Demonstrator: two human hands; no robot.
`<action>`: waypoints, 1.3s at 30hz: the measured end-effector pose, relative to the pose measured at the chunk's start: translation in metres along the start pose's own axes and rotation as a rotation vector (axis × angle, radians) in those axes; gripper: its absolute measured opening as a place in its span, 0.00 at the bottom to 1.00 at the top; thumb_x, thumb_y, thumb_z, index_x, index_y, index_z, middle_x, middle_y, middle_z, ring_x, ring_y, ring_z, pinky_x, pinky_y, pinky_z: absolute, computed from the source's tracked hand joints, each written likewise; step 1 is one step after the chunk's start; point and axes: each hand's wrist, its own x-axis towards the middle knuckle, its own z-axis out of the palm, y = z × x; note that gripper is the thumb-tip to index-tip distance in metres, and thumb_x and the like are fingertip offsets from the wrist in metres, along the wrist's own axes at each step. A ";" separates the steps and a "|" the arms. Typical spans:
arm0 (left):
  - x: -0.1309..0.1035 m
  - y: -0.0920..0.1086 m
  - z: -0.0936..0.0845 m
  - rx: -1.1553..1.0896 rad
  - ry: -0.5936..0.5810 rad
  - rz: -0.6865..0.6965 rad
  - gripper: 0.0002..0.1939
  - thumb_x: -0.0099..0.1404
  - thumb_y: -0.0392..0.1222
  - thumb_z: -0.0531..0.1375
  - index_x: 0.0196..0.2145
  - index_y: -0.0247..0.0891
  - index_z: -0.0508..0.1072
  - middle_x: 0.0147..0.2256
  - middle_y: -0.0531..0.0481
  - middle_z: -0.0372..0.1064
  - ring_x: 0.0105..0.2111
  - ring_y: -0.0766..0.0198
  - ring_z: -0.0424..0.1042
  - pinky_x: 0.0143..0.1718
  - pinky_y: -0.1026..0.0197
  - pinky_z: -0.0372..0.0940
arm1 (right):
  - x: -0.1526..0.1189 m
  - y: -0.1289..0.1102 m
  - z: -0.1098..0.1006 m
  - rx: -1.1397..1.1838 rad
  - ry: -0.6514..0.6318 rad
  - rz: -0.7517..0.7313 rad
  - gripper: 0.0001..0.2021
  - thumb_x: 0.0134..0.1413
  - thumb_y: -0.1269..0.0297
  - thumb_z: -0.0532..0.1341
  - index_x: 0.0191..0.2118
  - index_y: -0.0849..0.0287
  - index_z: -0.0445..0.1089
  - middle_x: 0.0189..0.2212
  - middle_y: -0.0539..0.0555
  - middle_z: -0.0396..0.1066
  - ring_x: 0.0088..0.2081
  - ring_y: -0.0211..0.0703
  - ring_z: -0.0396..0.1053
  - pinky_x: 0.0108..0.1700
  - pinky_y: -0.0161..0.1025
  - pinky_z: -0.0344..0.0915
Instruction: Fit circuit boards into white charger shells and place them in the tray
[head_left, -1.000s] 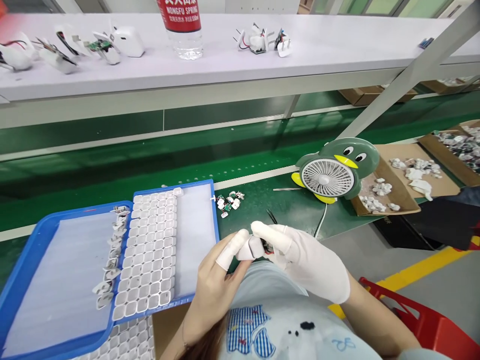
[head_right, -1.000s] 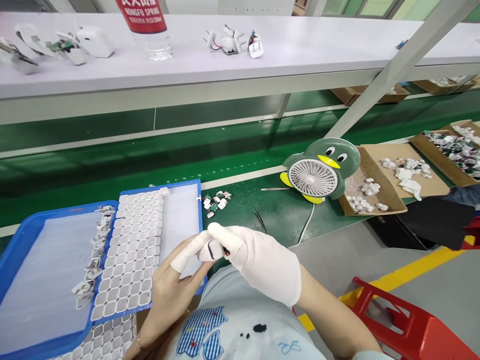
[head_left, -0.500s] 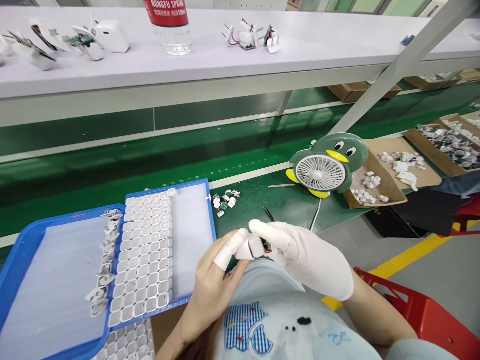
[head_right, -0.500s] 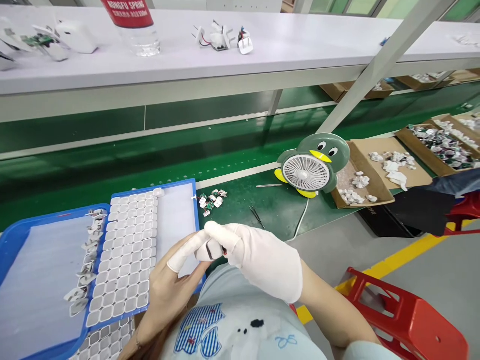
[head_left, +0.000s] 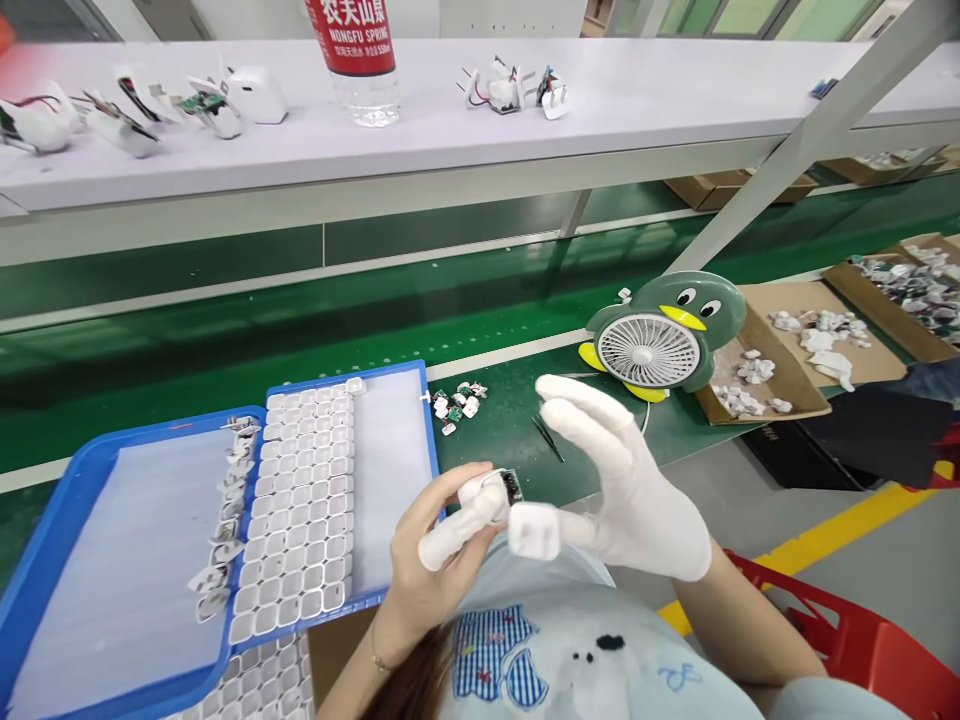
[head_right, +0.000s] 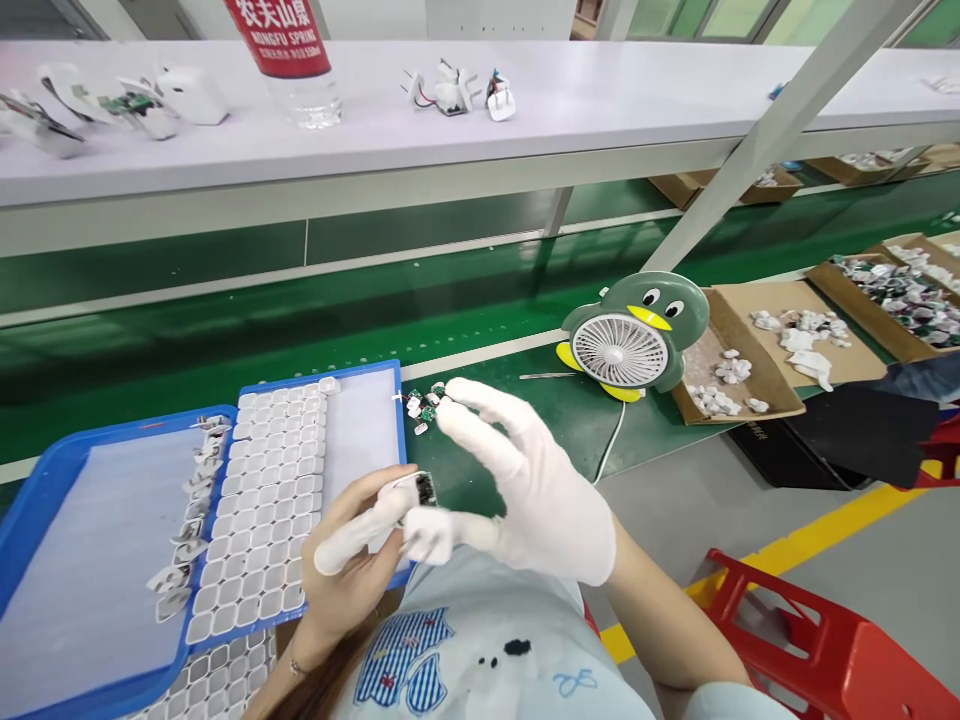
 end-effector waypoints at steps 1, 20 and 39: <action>-0.001 -0.002 0.003 -0.060 0.037 0.031 0.21 0.60 0.31 0.62 0.51 0.41 0.69 0.45 0.44 0.72 0.42 0.58 0.75 0.40 0.59 0.73 | -0.002 0.002 0.001 0.050 0.003 -0.005 0.37 0.54 0.55 0.64 0.65 0.53 0.48 0.60 0.62 0.57 0.62 0.57 0.57 0.59 0.56 0.62; 0.008 -0.004 0.021 -0.118 0.017 0.005 0.14 0.59 0.36 0.65 0.42 0.39 0.69 0.35 0.49 0.74 0.32 0.64 0.74 0.33 0.63 0.71 | -0.013 0.016 0.045 -0.006 0.213 -0.248 0.10 0.58 0.62 0.62 0.44 0.53 0.63 0.36 0.51 0.73 0.45 0.44 0.73 0.45 0.45 0.72; -0.003 -0.011 -0.002 0.020 0.138 -0.038 0.36 0.57 0.32 0.66 0.59 0.44 0.57 0.48 0.44 0.74 0.45 0.56 0.76 0.46 0.53 0.72 | -0.011 0.007 0.050 0.481 -0.079 0.221 0.16 0.62 0.70 0.52 0.55 0.52 0.64 0.54 0.58 0.67 0.48 0.46 0.69 0.49 0.50 0.69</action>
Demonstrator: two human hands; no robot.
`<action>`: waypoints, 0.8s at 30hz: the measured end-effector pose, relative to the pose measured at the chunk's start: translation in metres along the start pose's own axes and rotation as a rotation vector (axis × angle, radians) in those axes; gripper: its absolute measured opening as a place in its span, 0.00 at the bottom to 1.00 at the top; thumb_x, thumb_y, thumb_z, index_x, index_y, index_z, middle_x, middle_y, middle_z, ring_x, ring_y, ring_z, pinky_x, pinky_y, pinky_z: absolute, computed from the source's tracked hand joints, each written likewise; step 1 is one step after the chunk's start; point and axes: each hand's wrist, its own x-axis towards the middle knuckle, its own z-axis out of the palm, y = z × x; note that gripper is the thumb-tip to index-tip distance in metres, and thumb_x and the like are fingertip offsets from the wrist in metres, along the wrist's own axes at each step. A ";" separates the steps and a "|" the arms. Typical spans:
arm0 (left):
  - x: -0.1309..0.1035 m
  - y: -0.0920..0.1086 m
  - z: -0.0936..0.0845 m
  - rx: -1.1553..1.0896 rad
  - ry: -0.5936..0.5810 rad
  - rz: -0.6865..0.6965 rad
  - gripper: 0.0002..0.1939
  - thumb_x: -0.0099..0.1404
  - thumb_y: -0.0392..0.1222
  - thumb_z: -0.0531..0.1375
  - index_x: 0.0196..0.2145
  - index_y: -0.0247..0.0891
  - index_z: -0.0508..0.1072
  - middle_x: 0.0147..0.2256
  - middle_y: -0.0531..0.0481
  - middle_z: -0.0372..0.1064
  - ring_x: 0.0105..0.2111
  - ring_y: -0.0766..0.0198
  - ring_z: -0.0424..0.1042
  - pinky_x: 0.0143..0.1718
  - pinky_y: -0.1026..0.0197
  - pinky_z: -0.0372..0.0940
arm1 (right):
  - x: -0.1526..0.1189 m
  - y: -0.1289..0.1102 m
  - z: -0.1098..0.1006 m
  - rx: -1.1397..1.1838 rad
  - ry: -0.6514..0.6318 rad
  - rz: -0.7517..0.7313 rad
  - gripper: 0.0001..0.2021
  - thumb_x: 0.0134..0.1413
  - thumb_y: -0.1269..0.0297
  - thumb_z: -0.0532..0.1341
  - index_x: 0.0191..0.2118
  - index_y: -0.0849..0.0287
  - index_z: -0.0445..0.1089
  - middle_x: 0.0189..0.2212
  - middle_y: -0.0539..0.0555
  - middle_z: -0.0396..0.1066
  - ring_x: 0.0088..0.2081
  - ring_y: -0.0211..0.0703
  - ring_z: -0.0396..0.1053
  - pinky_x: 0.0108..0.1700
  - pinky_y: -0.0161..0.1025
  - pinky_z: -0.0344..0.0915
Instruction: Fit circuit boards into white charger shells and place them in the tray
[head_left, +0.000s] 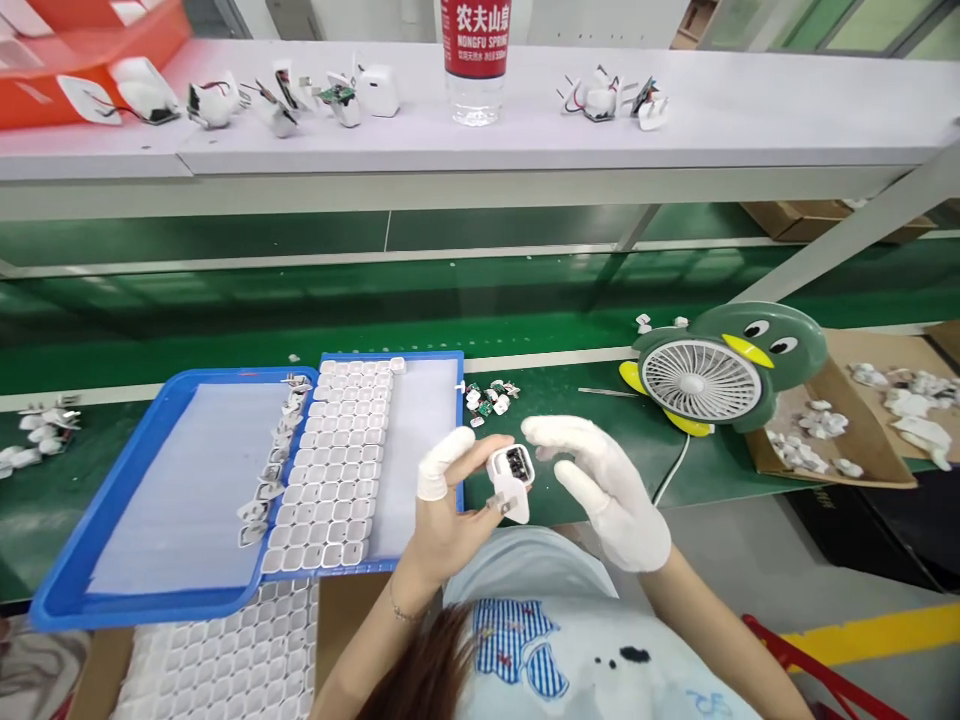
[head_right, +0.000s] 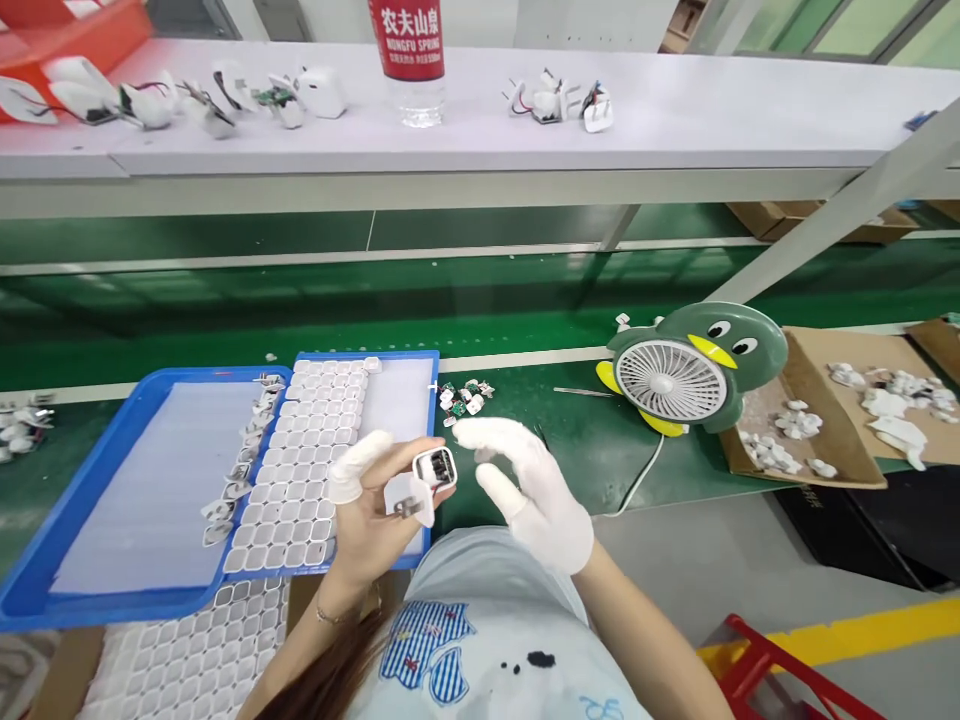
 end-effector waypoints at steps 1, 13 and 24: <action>-0.001 0.000 -0.001 0.025 -0.057 0.011 0.33 0.58 0.32 0.65 0.58 0.44 0.58 0.48 0.43 0.74 0.46 0.55 0.76 0.48 0.51 0.71 | 0.008 -0.003 -0.002 0.025 -0.029 0.007 0.16 0.61 0.69 0.54 0.54 0.53 0.65 0.53 0.58 0.68 0.46 0.45 0.69 0.47 0.48 0.70; -0.013 -0.002 0.003 0.048 -0.133 0.131 0.36 0.61 0.27 0.61 0.59 0.43 0.48 0.50 0.40 0.73 0.53 0.56 0.72 0.51 0.49 0.69 | 0.029 -0.003 0.003 0.376 -0.189 0.192 0.18 0.51 0.75 0.57 0.49 0.58 0.65 0.42 0.56 0.71 0.43 0.40 0.71 0.46 0.44 0.71; -0.004 -0.002 0.003 0.092 -0.077 0.224 0.37 0.58 0.26 0.63 0.59 0.44 0.52 0.48 0.43 0.75 0.49 0.57 0.74 0.50 0.53 0.69 | 0.024 0.005 0.017 0.797 -0.184 0.350 0.24 0.52 0.65 0.65 0.54 0.51 0.60 0.46 0.54 0.66 0.38 0.37 0.69 0.39 0.39 0.71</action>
